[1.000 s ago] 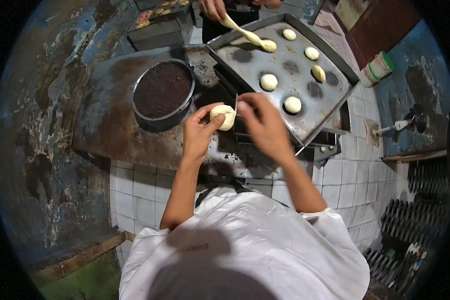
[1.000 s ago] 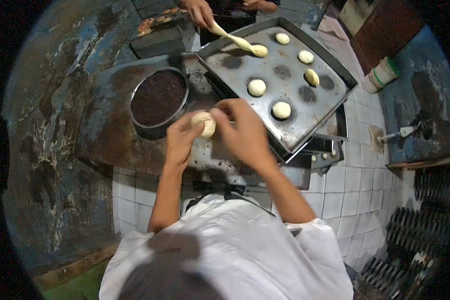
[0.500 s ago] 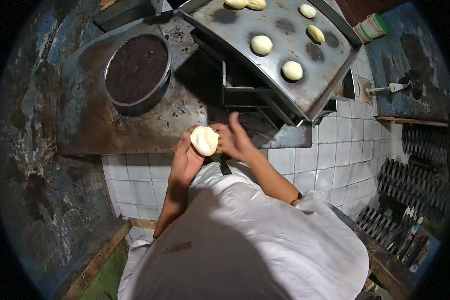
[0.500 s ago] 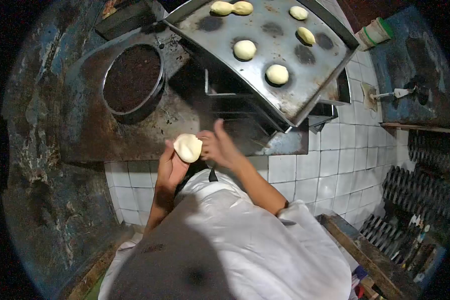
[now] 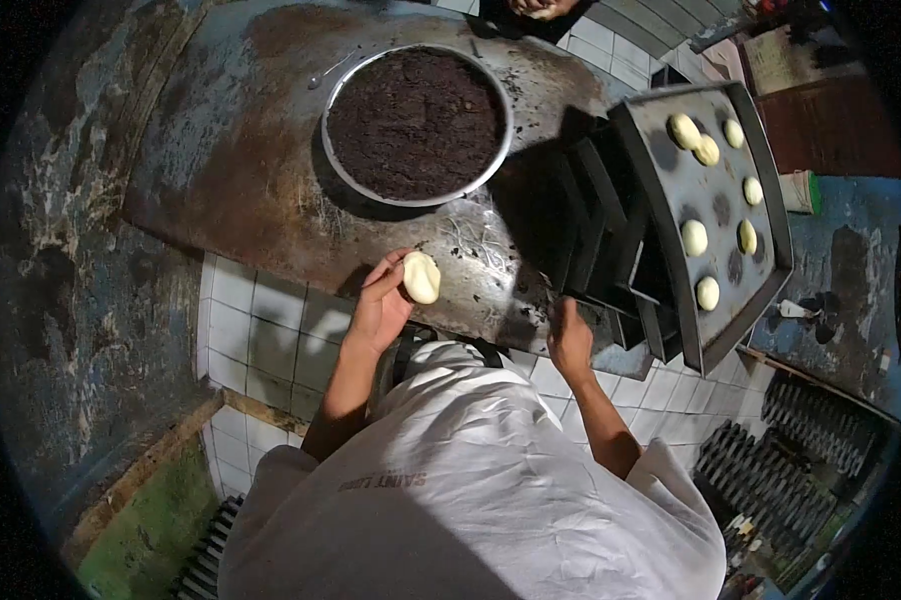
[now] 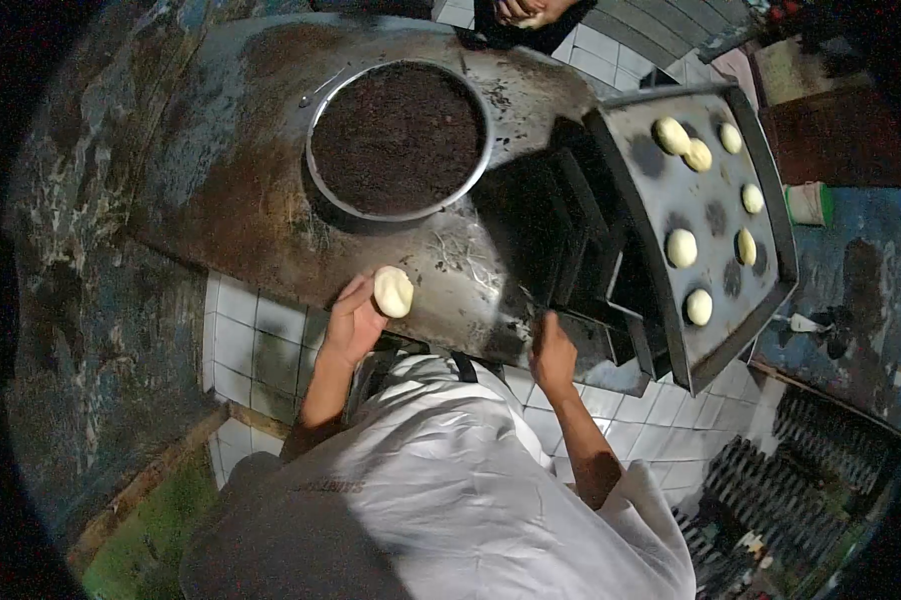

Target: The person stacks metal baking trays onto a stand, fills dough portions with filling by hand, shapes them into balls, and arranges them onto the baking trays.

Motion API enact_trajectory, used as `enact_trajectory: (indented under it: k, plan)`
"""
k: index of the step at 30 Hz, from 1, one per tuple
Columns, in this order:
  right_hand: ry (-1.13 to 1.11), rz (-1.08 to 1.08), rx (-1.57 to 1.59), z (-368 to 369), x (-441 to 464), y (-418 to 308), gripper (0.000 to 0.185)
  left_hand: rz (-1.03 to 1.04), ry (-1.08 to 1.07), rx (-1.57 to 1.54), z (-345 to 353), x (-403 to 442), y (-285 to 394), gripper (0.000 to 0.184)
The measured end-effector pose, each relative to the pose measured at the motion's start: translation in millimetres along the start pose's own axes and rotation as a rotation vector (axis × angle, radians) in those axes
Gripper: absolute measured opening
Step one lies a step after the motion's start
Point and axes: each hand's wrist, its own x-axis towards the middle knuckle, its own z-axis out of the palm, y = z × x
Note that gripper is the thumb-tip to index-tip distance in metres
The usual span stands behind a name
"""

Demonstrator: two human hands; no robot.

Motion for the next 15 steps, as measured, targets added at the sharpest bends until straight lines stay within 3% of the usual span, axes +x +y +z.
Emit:
enact_trajectory:
  k: [2, 6, 9, 10, 13, 15]
  plan:
    - [0.154, -0.267, -0.080, -22.6, 38.3, -76.7, 0.019, 0.035, 0.142, 0.045, -24.1, 13.0, 14.3, 0.028]
    - [0.068, -0.509, -0.276, -28.1, 126.1, -189.3, 0.018, 0.072, 0.300, 0.010, -52.1, 26.0, 40.8, 0.023]
    - [0.053, -0.683, -0.402, -16.2, 168.8, -235.2, 0.019, 0.084, 0.359, -0.031, -59.7, 29.8, 58.3, 0.023]
    - [0.065, -0.763, -0.436, -7.0, 182.3, -239.0, 0.028, 0.086, 0.383, -0.040, -62.3, 29.3, 62.4, 0.023]
    - [0.045, -0.872, -0.494, 5.6, 210.7, -241.0, 0.030, 0.101, 0.400, -0.066, -73.5, 28.8, 70.9, 0.022]
    - [-0.167, -0.766, -0.580, -1.0, 218.9, -246.4, 0.020, 0.112, 0.405, -0.083, -80.2, 29.3, 72.4, 0.022]
